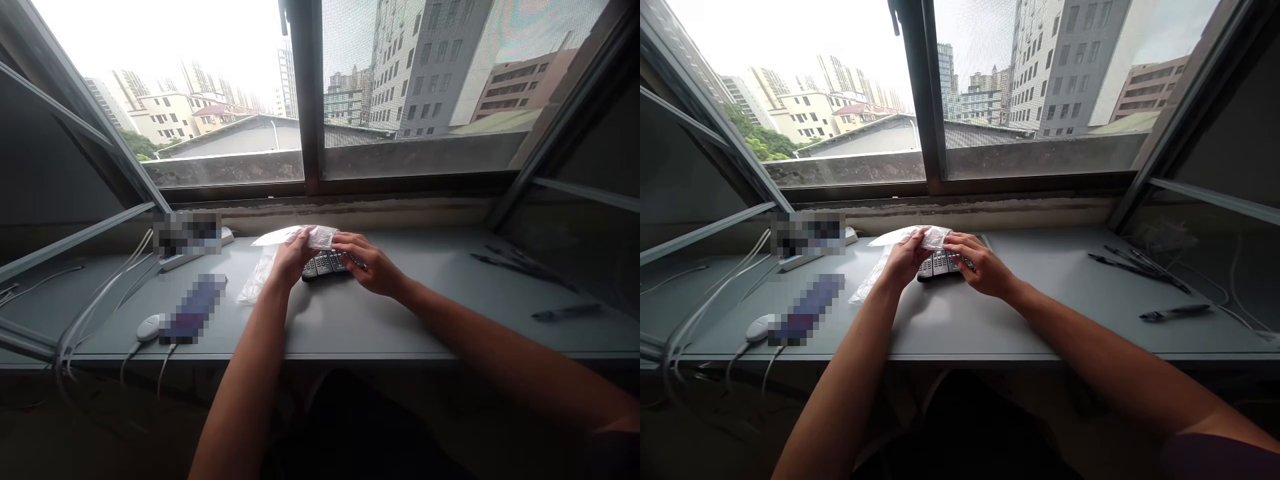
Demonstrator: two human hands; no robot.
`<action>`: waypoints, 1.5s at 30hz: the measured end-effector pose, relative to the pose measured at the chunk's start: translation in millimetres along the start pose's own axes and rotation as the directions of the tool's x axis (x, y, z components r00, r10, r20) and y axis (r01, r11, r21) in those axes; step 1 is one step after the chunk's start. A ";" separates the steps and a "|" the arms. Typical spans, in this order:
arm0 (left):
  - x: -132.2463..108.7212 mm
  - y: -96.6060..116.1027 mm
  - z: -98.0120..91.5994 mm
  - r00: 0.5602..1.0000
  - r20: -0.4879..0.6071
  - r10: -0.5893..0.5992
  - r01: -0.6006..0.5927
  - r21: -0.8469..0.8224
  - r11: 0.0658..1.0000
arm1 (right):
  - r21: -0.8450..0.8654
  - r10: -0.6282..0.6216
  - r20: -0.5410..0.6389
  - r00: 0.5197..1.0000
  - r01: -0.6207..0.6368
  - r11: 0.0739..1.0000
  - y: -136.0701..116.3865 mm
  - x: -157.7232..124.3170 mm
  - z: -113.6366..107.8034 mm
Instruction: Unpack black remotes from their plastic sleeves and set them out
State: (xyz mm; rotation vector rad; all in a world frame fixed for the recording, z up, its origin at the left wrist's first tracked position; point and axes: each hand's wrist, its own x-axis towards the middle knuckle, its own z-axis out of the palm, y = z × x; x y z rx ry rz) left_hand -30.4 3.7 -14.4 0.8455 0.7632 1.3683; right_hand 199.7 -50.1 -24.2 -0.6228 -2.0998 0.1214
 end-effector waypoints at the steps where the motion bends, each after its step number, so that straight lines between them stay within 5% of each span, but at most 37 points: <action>1: -1.3 -0.6 0.2 1.000 0.023 -0.008 0.008 0.018 1.000 | -0.008 -0.007 0.005 1.000 0.007 1.000 2.0 -0.3 0.9; 9: -8.1 -3.4 0.6 0.985 0.167 -0.052 0.029 0.137 0.990 | -0.045 -0.004 0.071 0.997 0.007 0.999 6.6 -3.8 3.9; 16: -4.7 -1.7 2.8 0.993 0.089 -0.071 0.058 0.139 0.989 | -0.013 0.042 0.079 0.996 -0.041 0.999 4.0 -2.4 2.9; 23: -6.7 -4.8 2.8 0.950 0.277 -0.143 0.115 0.116 0.987 | 0.021 0.063 0.103 0.993 -0.065 0.998 4.0 -4.8 4.1; 30: 4.0 5.7 -6.7 0.998 -0.004 0.060 -0.060 -0.026 0.998 | 0.038 0.074 0.101 0.992 -0.078 0.996 2.1 -3.8 1.7; 39: 2.7 11.2 -5.6 0.995 -0.051 0.080 -0.085 -0.101 0.991 | 0.100 0.123 0.210 0.970 -0.146 0.984 -6.1 -1.9 -1.6; 45: 6.8 15.9 -13.3 0.966 -0.203 0.163 -0.198 -0.165 0.966 | 0.130 0.086 0.175 0.981 -0.109 0.985 -4.3 -0.4 -2.6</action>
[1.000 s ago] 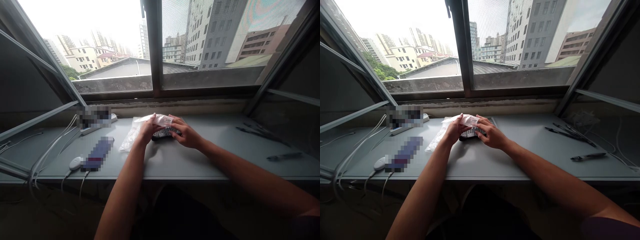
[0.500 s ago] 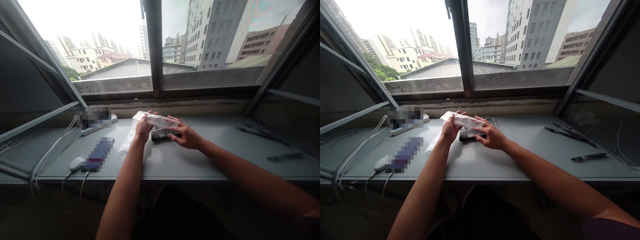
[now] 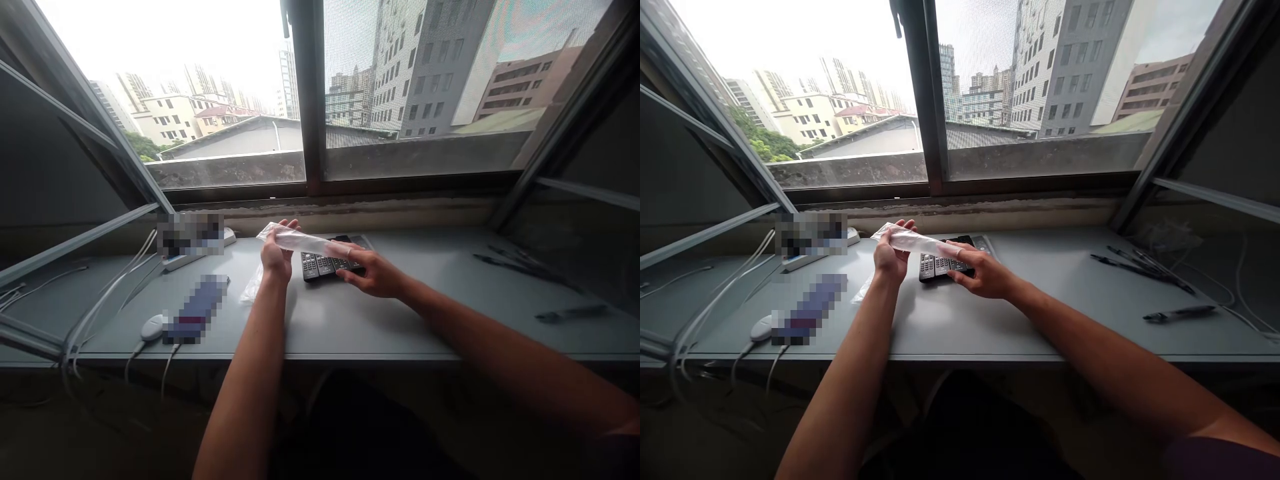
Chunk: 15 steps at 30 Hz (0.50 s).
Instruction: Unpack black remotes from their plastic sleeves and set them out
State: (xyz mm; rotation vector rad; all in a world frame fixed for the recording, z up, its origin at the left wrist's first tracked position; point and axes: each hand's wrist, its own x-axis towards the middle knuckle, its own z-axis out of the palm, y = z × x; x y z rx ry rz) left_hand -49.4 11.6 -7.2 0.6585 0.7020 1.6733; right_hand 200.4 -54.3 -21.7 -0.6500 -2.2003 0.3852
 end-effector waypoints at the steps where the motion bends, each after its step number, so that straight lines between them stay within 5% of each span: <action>1: 0.9 -0.2 -1.0 1.000 -0.003 0.008 -0.008 -0.006 1.000 | 0.012 -0.002 -0.002 1.000 0.002 1.000 -0.2 0.2 -0.2; 7: 1.5 -4.0 -0.7 0.998 0.051 -0.046 0.044 0.028 0.999 | 0.063 0.123 0.035 0.992 -0.125 0.990 -5.3 -1.4 -2.3; 15: 1.3 1.4 -3.8 0.991 -0.129 -0.032 0.035 0.023 0.999 | -0.024 -0.026 0.003 1.000 0.026 0.999 -4.3 -0.9 -4.1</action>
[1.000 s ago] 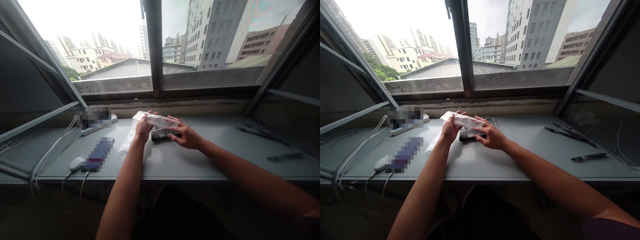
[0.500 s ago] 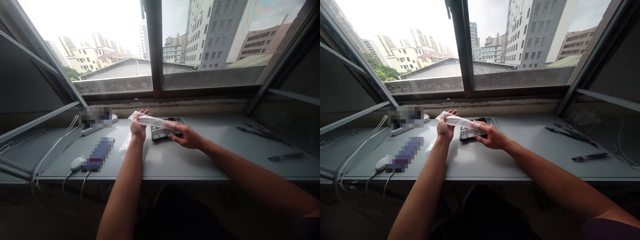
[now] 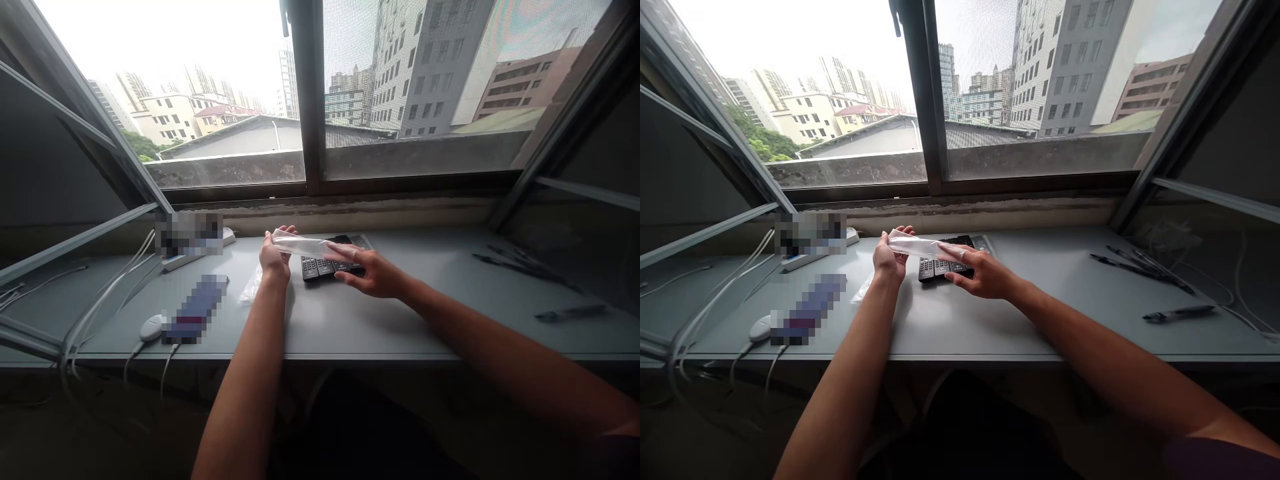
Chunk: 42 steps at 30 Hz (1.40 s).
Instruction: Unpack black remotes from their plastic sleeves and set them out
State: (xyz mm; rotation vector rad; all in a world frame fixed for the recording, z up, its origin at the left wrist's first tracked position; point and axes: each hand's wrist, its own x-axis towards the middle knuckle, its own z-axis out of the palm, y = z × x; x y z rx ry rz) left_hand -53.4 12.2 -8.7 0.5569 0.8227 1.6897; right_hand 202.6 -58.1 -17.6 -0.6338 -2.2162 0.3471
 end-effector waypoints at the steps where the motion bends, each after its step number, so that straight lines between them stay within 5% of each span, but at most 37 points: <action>1: 0.4 0.2 -0.7 1.000 -0.007 -0.006 0.006 -0.001 1.000 | 0.000 -0.011 -0.004 1.000 0.011 1.000 0.5 0.0 0.0; 22: 8.4 2.6 -7.5 0.999 -0.043 -0.032 0.026 -0.125 0.992 | 0.003 0.060 0.026 0.998 -0.060 0.998 2.2 -1.6 -5.2; 28: -1.4 9.2 -6.6 0.970 0.239 0.035 0.020 -0.224 0.974 | 0.130 0.088 -0.008 0.996 -0.086 0.988 -7.7 1.7 -8.5; 34: -18.0 1.9 4.3 0.860 0.490 -0.142 0.118 0.080 0.990 | 0.220 0.147 -0.004 0.989 -0.143 0.965 -12.3 3.9 -8.7; 38: -22.8 -3.9 6.1 0.785 0.559 -0.266 0.130 0.272 0.953 | 0.253 0.144 0.032 0.989 -0.148 0.956 -11.4 4.1 -6.3; 42: -25.5 -3.5 6.8 0.782 0.548 -0.297 0.154 0.292 0.944 | 0.258 0.162 0.073 0.984 -0.176 0.950 -11.5 3.6 -4.7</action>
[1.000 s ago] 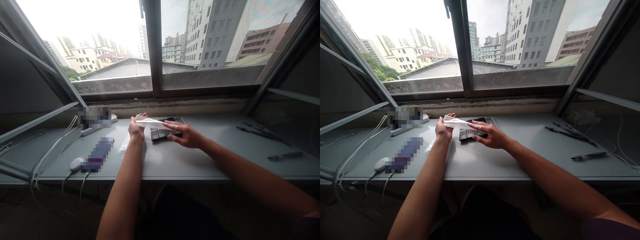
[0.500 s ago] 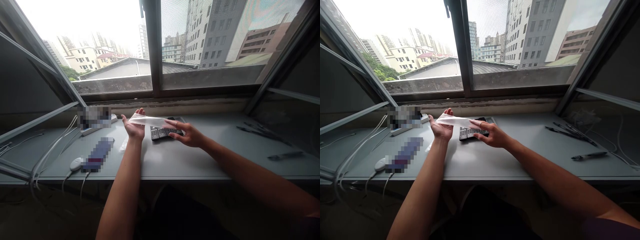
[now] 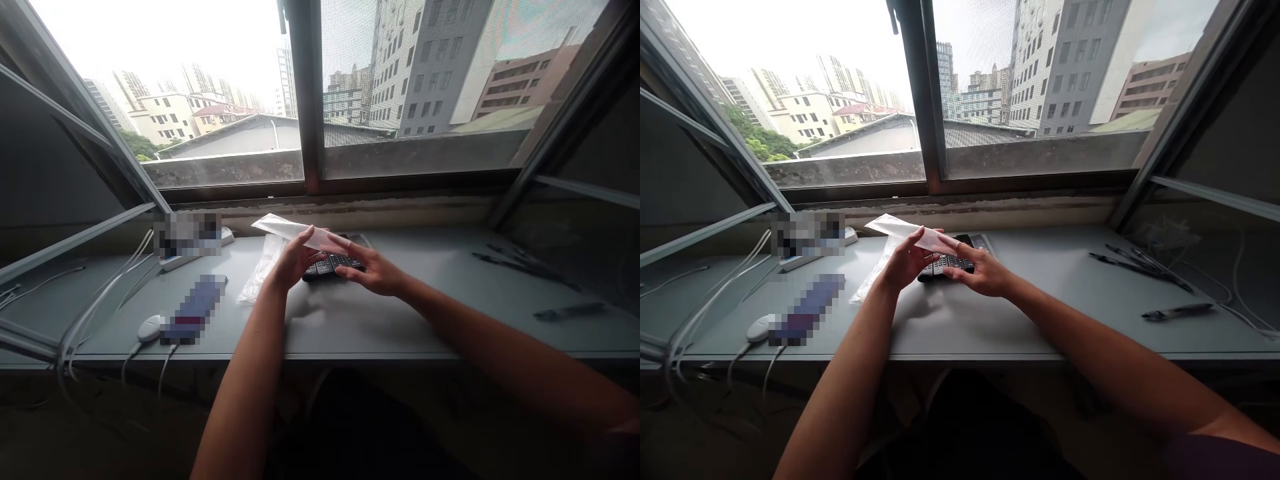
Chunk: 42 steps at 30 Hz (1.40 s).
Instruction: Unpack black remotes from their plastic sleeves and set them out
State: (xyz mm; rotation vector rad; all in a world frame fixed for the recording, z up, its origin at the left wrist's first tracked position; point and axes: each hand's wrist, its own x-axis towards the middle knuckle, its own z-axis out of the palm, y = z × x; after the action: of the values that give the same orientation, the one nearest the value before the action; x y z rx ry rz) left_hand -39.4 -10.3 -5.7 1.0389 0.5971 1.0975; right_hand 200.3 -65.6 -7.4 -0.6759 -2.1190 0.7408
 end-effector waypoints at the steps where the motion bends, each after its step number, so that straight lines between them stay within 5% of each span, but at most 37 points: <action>1: 0.1 0.6 -0.3 1.000 -0.019 0.015 -0.015 -0.012 1.000 | 0.002 0.010 0.000 1.000 -0.010 1.000 0.2 -0.2 0.3; 9: 7.8 4.0 -7.9 0.953 -0.272 0.135 -0.184 -0.164 0.969 | 0.072 0.033 -0.054 0.998 -0.029 0.997 5.2 -1.4 3.1; 15: 8.5 7.8 -8.6 0.914 -0.379 0.146 -0.248 -0.236 0.940 | -0.095 -0.032 -0.276 0.961 0.006 0.995 13.6 -1.3 -2.9; 19: 8.1 8.8 -12.2 0.903 -0.414 0.118 -0.253 -0.290 0.923 | -0.363 -0.096 -0.061 0.994 0.068 0.929 30.6 -5.4 -15.1; 24: 10.5 8.0 -14.3 0.902 -0.431 0.018 -0.170 -0.318 0.933 | -0.454 0.121 0.158 0.980 -0.036 0.890 53.9 -12.0 -19.9; 42: 11.3 6.7 -15.6 0.905 -0.426 -0.012 -0.117 -0.275 0.954 | -0.422 0.086 0.123 0.989 -0.026 0.906 75.3 -10.0 -20.4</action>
State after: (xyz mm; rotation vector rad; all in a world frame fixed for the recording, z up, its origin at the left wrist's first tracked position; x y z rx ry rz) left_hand -50.8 6.6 -5.3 0.5573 0.7253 1.4294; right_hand 238.6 -14.7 -53.5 -0.9387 -2.4258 0.3652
